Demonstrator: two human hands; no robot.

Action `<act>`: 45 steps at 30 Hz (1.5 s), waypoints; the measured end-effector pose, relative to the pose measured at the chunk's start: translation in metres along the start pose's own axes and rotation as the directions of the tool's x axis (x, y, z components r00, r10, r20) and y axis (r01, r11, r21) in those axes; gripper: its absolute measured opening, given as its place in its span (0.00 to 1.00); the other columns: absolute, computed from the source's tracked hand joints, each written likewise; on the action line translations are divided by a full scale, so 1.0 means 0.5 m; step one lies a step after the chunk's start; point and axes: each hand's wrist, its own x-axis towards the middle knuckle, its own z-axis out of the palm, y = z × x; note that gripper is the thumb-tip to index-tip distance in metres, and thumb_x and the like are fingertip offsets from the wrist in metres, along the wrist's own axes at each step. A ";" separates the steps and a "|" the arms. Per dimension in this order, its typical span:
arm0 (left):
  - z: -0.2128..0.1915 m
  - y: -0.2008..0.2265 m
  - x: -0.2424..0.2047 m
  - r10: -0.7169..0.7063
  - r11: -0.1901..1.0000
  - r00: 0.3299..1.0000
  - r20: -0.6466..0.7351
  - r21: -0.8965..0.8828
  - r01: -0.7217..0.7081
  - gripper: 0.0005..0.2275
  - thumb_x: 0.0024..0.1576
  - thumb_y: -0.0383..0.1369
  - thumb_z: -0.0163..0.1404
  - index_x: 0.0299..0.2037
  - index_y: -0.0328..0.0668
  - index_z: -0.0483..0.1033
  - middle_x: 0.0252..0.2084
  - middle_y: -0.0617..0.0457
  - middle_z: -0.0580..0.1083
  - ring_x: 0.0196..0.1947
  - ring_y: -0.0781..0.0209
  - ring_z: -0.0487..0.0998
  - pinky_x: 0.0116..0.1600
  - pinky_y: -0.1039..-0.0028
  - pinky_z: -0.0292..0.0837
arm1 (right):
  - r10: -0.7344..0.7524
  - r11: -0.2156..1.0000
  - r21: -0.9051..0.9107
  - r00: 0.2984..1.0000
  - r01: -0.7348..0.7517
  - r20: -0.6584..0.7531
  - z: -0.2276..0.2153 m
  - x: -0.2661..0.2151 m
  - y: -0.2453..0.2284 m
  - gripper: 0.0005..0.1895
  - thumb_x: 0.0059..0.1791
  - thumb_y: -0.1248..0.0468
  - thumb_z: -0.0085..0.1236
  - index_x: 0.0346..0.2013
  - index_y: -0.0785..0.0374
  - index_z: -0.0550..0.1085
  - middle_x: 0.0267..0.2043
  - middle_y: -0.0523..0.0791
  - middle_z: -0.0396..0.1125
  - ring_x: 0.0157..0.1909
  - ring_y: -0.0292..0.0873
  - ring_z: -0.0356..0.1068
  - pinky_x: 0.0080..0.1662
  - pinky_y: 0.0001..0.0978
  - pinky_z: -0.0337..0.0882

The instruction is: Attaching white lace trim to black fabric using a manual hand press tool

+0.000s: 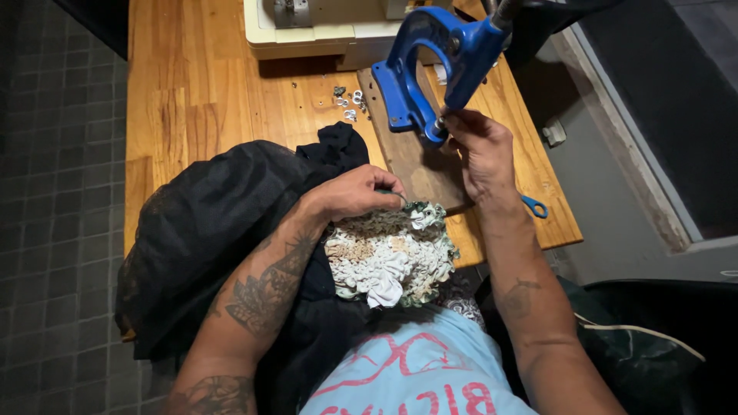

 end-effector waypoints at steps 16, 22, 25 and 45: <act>0.008 0.025 -0.017 -0.041 0.999 0.998 -0.045 0.014 0.041 0.06 0.47 0.38 0.62 0.25 0.49 0.80 0.24 0.59 0.74 0.26 0.67 0.73 0.33 0.80 0.66 | 0.055 0.998 0.034 0.998 -0.055 -0.010 -0.014 0.004 0.001 0.10 0.45 0.77 0.67 0.40 0.71 0.77 0.35 0.48 0.73 0.33 0.38 0.71 0.31 0.20 0.69; 0.008 0.017 -0.013 -0.037 0.999 0.998 -0.048 0.023 0.038 0.05 0.47 0.37 0.61 0.25 0.49 0.80 0.24 0.59 0.74 0.26 0.66 0.72 0.33 0.78 0.66 | 0.062 0.998 0.017 0.998 -0.062 0.011 -0.003 0.000 -0.013 0.10 0.45 0.76 0.68 0.40 0.72 0.77 0.34 0.47 0.73 0.32 0.37 0.70 0.30 0.21 0.69; 0.006 0.019 -0.015 -0.027 1.000 0.999 -0.035 0.007 0.027 0.06 0.49 0.36 0.60 0.25 0.48 0.79 0.23 0.57 0.74 0.25 0.66 0.71 0.33 0.79 0.65 | 0.072 0.997 0.011 0.997 -0.073 0.033 0.007 -0.006 -0.022 0.10 0.45 0.74 0.69 0.38 0.70 0.77 0.33 0.45 0.72 0.31 0.34 0.67 0.30 0.18 0.65; 0.007 0.011 -0.012 -0.040 0.999 0.998 -0.041 -0.001 0.040 0.07 0.47 0.38 0.62 0.25 0.48 0.80 0.23 0.58 0.74 0.25 0.67 0.72 0.32 0.80 0.66 | 0.005 0.998 -0.063 0.999 -0.003 0.035 -0.018 0.015 0.009 0.11 0.43 0.75 0.68 0.38 0.71 0.76 0.35 0.47 0.72 0.33 0.36 0.70 0.30 0.21 0.68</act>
